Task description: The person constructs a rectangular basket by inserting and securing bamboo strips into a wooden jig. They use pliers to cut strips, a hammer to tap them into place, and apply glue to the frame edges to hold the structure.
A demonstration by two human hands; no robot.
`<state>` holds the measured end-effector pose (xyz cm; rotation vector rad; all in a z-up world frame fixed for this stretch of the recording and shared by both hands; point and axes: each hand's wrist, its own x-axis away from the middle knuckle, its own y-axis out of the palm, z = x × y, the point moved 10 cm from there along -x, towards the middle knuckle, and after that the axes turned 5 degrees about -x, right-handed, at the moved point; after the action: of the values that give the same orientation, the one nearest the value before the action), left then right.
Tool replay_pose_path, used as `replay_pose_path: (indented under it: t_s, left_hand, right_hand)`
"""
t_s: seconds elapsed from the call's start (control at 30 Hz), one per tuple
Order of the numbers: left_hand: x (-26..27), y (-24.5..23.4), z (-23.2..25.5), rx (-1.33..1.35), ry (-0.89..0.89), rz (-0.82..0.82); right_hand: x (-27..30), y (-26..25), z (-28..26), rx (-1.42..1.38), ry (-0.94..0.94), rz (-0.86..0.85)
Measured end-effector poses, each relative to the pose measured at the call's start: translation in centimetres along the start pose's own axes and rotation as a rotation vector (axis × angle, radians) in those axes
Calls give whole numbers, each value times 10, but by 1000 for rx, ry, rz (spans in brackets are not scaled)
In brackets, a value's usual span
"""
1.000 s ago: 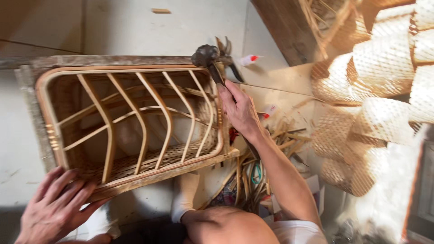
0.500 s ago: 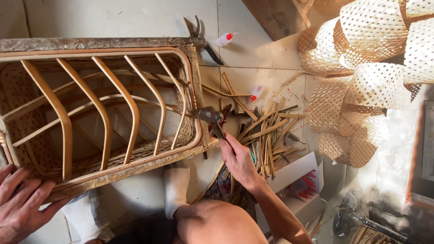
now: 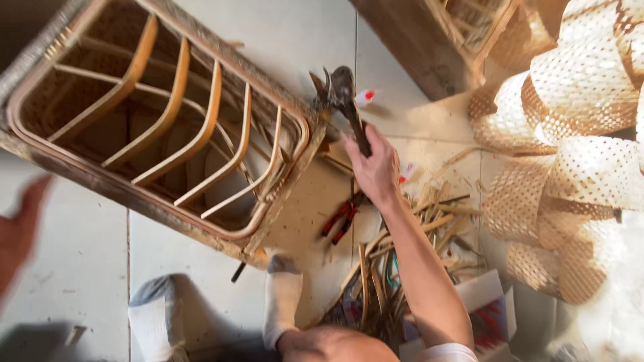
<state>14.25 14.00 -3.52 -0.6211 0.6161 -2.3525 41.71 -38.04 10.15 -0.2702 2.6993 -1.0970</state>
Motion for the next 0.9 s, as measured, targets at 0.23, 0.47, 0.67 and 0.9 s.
replay_pose_path:
  t_s: [0.23, 0.47, 0.67, 0.9]
  left_hand:
    - [45, 99, 86, 192, -17, -331]
    - [13, 93, 84, 16, -161, -292]
    - [-39, 102, 90, 157, -28, -335]
    - [-61, 137, 119, -59, 20, -472]
  right_hand:
    - [-47, 61, 26, -305, 54, -60]
    - [48, 52, 56, -205, 336, -54]
    - [159, 51, 42, -401, 618, 19]
    - [135, 38, 27, -410, 588, -71]
